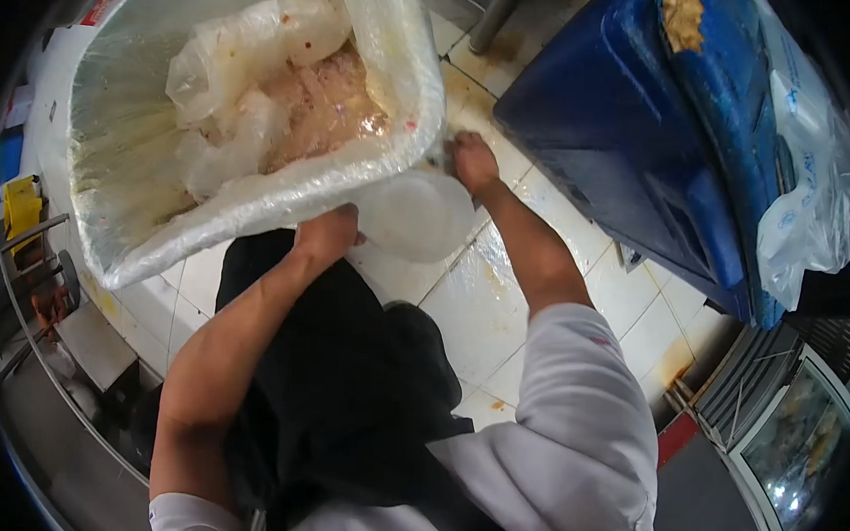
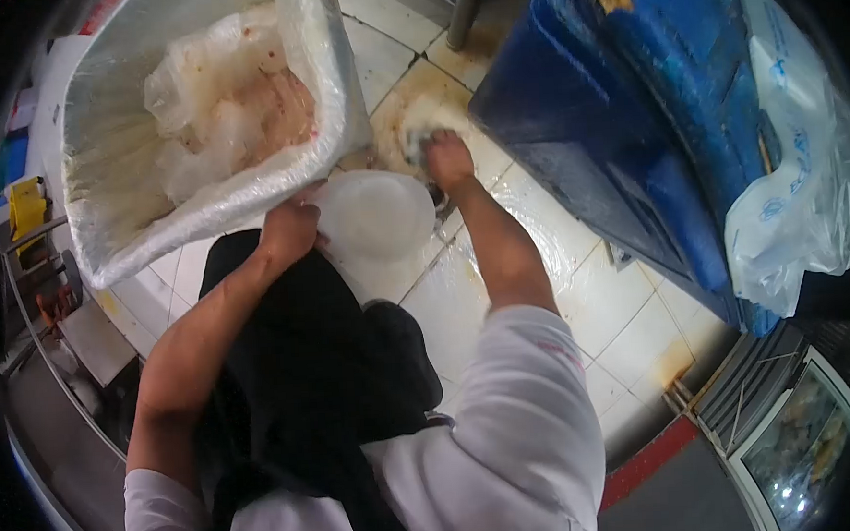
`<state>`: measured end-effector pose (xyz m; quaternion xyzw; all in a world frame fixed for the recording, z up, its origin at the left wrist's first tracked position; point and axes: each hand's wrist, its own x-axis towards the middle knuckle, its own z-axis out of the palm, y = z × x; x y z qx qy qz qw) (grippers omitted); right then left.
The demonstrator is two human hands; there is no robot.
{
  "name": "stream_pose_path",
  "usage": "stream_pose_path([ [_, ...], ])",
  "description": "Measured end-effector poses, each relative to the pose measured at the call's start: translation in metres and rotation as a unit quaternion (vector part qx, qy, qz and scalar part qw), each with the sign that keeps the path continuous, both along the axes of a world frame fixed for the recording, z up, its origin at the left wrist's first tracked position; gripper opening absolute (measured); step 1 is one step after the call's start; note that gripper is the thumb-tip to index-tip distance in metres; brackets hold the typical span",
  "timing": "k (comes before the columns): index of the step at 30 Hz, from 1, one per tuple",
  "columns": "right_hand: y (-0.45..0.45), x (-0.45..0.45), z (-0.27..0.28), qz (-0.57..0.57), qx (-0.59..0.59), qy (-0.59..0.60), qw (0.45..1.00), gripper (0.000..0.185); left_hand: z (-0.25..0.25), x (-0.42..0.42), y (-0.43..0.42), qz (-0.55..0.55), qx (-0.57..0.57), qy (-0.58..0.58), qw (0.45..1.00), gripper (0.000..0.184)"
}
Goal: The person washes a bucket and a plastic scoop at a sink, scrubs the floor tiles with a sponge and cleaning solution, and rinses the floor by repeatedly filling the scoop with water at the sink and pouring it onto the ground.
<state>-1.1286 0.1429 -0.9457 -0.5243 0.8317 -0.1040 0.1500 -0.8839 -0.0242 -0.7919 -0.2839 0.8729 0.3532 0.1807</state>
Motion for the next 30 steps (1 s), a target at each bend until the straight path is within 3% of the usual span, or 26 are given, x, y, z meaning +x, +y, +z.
stream_pose_path([
  [2, -0.006, -0.003, 0.023, 0.034, 0.153, 0.002, 0.988, 0.028, -0.008, 0.012, -0.001, -0.008, -0.017, 0.04, 0.999, 0.049],
  [5, -0.043, -0.021, 0.028, -0.032, 0.061, 0.039, 0.997, 0.022, -0.018, 0.026, -0.001, -0.019, -0.049, 0.078, 0.996, 0.05],
  [7, -0.072, -0.031, 0.011, -0.055, -0.115, 0.021, 0.992, 0.022, -0.016, 0.03, -0.004, -0.016, -0.048, 0.046, 0.998, 0.051],
  [9, -0.101, -0.019, -0.057, -0.053, -0.178, -0.01, 0.982, 0.022, 0.009, 0.022, -0.01, 0.072, 0.028, 0.014, 0.997, 0.051],
  [11, -0.097, -0.005, -0.065, -0.017, -0.169, -0.037, 0.985, 0.021, 0.045, 0.002, -0.005, 0.238, 0.178, 0.008, 0.955, 0.051],
  [13, -0.067, 0.004, -0.012, 0.052, -0.086, -0.057, 0.993, 0.019, 0.007, 0.025, -0.017, 0.098, 0.063, 0.062, 0.991, 0.046],
  [15, -0.04, -0.001, -0.01, 0.156, 0.001, 0.017, 0.988, 0.02, 0.02, 0.016, -0.016, 0.087, 0.047, 0.063, 0.993, 0.041],
  [17, -0.016, -0.002, 0.007, 0.222, 0.105, 0.031, 0.969, 0.021, 0.056, 0.0, -0.015, 0.211, 0.131, 0.005, 0.969, 0.035],
  [18, -0.01, -0.002, 0.008, 0.194, 0.092, 0.01, 0.977, 0.022, 0.066, -0.002, -0.016, 0.229, 0.139, 0.006, 0.964, 0.029],
  [24, -0.049, 0.039, 0.006, 0.099, -0.082, 0.02, 0.991, 0.023, 0.046, 0.036, -0.032, 0.24, 0.129, 0.048, 0.961, 0.035],
  [27, -0.054, 0.06, -0.02, 0.18, -0.192, 0.024, 0.964, 0.024, 0.046, 0.04, -0.034, 0.245, 0.092, 0.025, 0.965, 0.021],
  [28, -0.045, 0.055, -0.023, 0.217, -0.128, 0.04, 0.967, 0.023, 0.031, 0.051, -0.044, 0.154, 0.065, 0.036, 0.985, 0.02],
  [30, -0.03, 0.044, -0.03, 0.293, -0.042, 0.179, 0.938, 0.024, 0.037, 0.047, -0.04, 0.226, 0.102, 0.04, 0.968, 0.021],
])
